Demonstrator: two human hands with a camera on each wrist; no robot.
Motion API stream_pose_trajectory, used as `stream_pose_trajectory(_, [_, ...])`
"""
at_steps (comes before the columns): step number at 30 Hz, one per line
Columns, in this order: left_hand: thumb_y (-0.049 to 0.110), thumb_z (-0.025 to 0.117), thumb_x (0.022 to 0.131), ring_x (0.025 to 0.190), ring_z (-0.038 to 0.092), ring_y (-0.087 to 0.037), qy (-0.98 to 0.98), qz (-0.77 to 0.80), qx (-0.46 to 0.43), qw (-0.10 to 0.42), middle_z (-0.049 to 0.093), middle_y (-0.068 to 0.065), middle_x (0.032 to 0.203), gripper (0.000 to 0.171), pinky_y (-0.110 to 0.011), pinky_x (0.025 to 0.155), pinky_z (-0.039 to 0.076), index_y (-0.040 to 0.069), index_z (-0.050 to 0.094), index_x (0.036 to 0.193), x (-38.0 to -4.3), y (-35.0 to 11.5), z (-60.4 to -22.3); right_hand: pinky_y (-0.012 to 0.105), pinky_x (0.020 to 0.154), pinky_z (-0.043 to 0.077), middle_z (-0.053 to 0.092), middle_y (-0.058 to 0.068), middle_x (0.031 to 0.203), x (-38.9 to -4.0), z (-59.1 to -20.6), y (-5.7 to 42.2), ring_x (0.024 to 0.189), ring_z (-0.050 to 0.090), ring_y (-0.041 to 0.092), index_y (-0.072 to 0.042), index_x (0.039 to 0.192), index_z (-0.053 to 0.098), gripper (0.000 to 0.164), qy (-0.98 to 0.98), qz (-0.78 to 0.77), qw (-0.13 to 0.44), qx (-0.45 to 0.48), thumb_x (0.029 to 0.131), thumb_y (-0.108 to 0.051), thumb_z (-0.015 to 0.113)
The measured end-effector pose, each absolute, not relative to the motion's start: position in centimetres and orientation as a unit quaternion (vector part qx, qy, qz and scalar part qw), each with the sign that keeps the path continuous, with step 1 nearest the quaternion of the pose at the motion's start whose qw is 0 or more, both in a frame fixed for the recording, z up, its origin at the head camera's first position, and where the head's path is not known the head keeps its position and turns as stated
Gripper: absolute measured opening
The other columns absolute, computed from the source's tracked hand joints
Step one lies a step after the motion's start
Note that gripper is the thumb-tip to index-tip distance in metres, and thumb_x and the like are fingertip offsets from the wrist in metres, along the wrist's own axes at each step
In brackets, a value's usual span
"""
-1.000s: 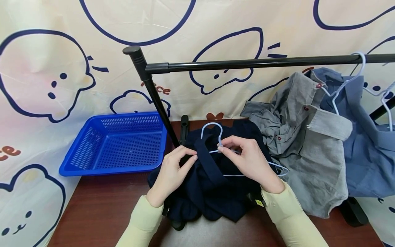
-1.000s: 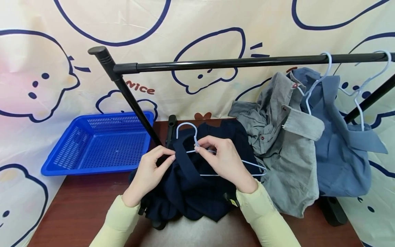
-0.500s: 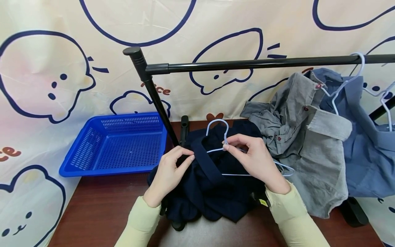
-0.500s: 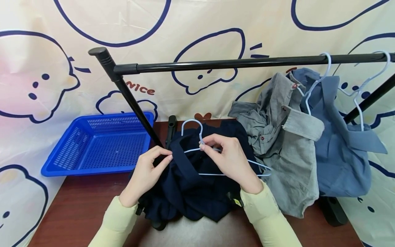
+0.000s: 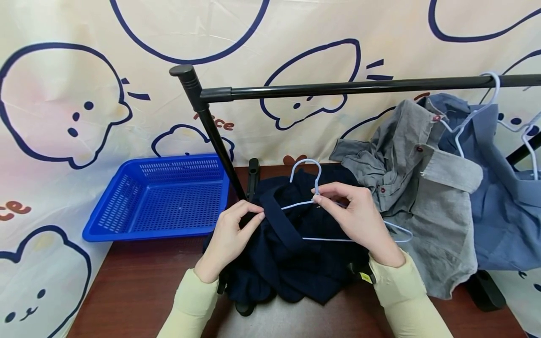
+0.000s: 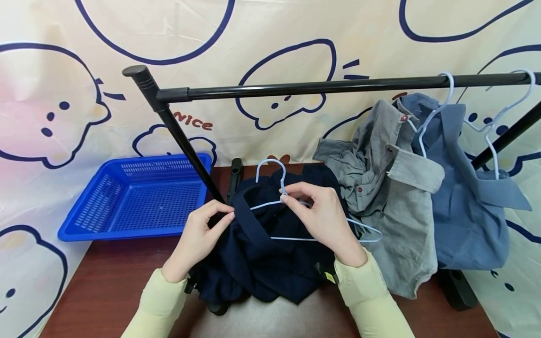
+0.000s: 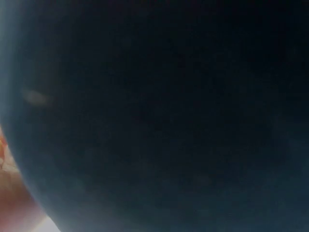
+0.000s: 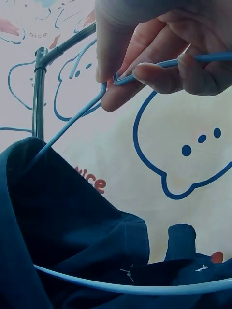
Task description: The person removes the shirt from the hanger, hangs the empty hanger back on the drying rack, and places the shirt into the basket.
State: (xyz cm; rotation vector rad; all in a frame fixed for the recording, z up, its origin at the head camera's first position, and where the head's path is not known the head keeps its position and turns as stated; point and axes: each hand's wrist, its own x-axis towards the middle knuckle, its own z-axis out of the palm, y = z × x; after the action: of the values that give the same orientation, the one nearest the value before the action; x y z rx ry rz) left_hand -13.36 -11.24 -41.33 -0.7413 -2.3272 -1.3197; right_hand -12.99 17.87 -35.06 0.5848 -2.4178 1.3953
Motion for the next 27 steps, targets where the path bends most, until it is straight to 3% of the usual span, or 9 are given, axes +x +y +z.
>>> stream_pose_trajectory(27, [0.013, 0.072, 0.097, 0.099, 0.066, -0.012, -0.834, -0.46, -0.249, 0.177, 0.07, 0.005, 0.104, 0.009, -0.038, 0.085, 0.053, 0.013, 0.075, 0.105, -13.4, -11.7, -41.4, 0.019, 0.067, 0.051, 0.076, -0.005, 0.099, -12.3, -34.0, 19.6, 0.076, 0.066, 0.011, -0.012, 0.108, 0.078, 0.013, -0.852, 0.468, 0.166, 0.165, 0.096, -0.012, 0.074])
